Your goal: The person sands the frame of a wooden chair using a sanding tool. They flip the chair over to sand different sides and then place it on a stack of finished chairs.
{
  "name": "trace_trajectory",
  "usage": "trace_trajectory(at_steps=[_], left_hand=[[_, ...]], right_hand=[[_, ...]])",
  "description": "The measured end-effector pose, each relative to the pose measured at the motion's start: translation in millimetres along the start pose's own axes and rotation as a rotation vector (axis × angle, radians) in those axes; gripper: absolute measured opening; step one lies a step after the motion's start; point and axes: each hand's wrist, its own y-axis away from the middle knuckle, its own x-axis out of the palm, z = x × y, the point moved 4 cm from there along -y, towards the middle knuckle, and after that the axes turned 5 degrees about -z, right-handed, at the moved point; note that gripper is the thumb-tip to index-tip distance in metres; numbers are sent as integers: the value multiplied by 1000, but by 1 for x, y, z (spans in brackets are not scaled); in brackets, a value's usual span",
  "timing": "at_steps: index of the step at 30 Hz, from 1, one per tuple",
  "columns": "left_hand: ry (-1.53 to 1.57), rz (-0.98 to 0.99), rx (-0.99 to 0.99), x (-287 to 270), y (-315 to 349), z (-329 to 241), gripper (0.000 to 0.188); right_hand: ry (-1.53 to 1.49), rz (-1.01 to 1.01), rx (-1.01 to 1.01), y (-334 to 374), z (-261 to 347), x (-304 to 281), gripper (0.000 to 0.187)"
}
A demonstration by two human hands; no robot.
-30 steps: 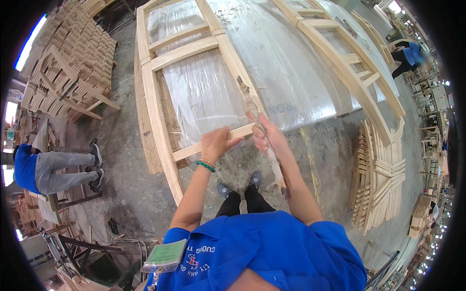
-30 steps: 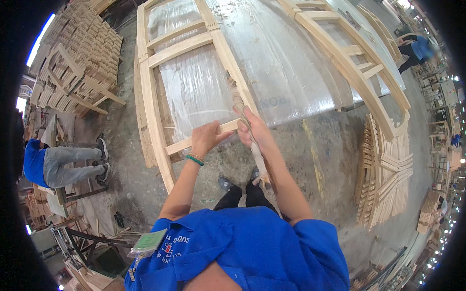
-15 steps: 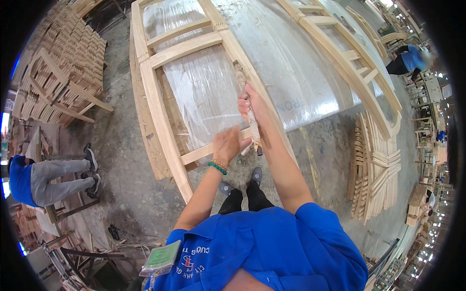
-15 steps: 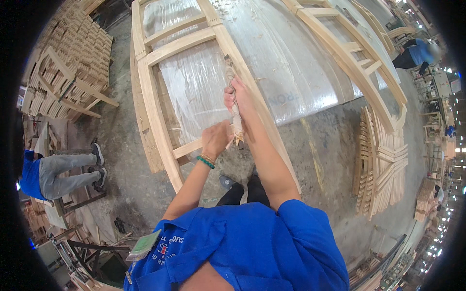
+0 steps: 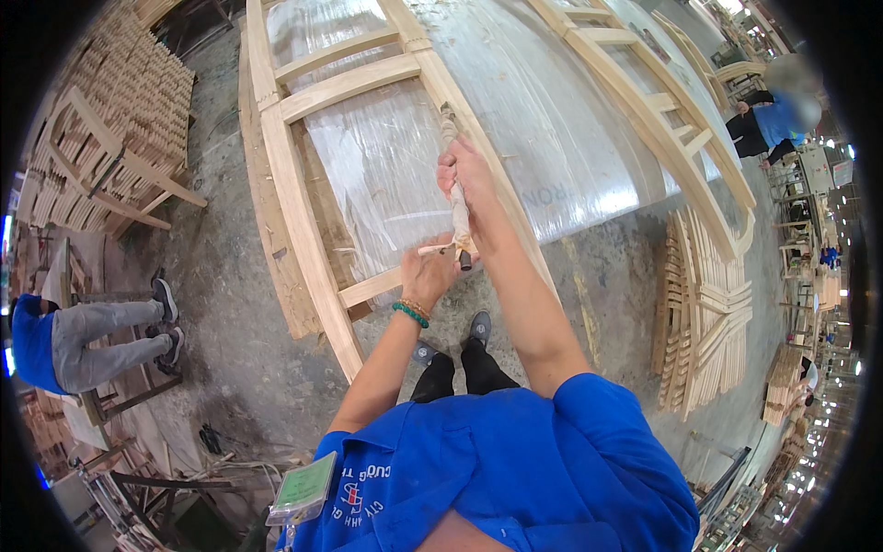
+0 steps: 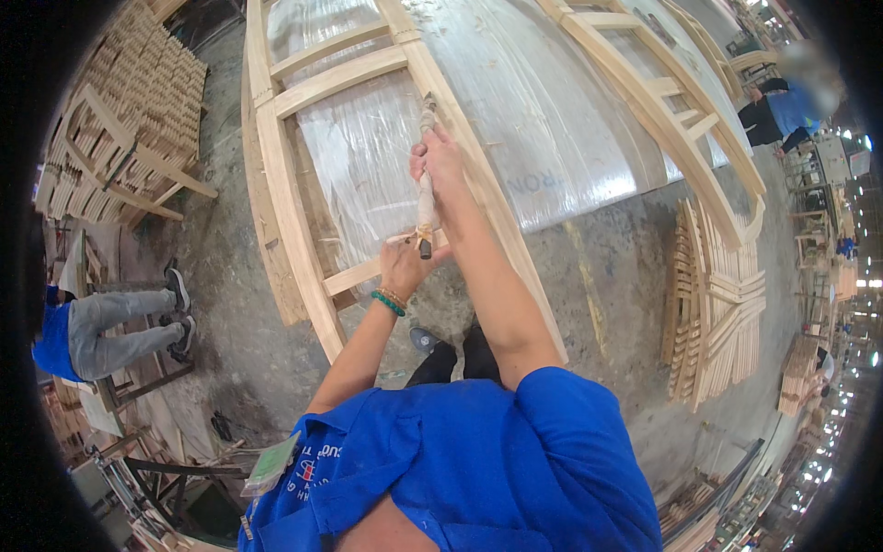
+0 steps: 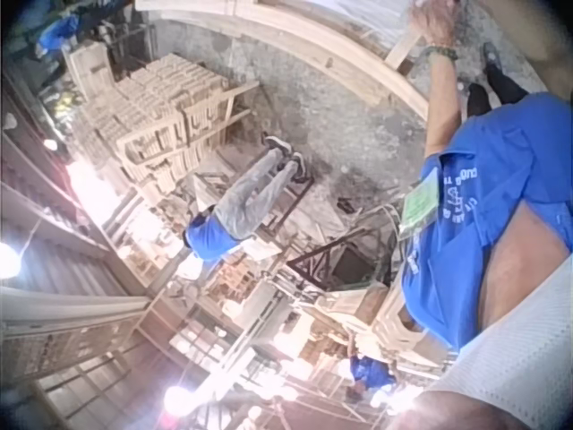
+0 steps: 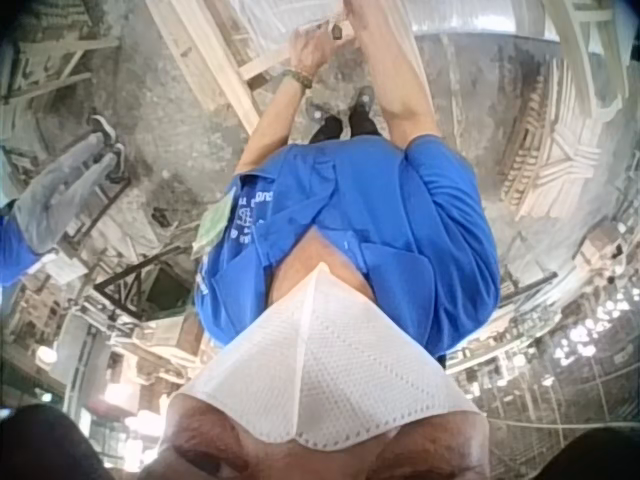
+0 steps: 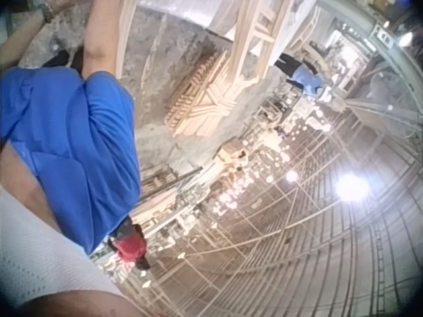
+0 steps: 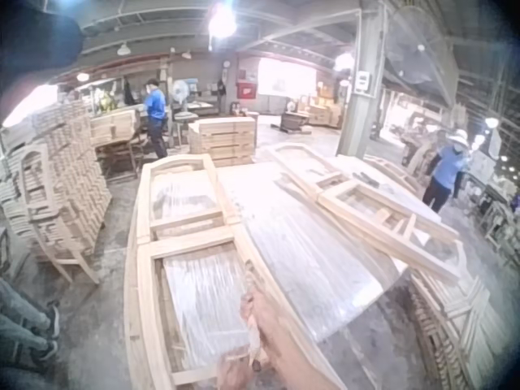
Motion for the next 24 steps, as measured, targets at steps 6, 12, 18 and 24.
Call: trace_trajectory(at_steps=[6, 12, 18, 24], left_hand=[[2, 33, 29, 12, 2, -1, 32], [24, 101, -13, 6, -1, -2, 31], [-29, 173, -63, -3, -6, -5, 45], [-48, 182, -14, 4, -14, -18, 47]], right_hand=[[-90, 50, 73, -13, 3, -29, 20], [-41, -6, 39, -13, -9, -26, 44], [79, 17, 71, -13, -3, -30, 48], [67, 157, 160, -1, 26, -55, 42]])
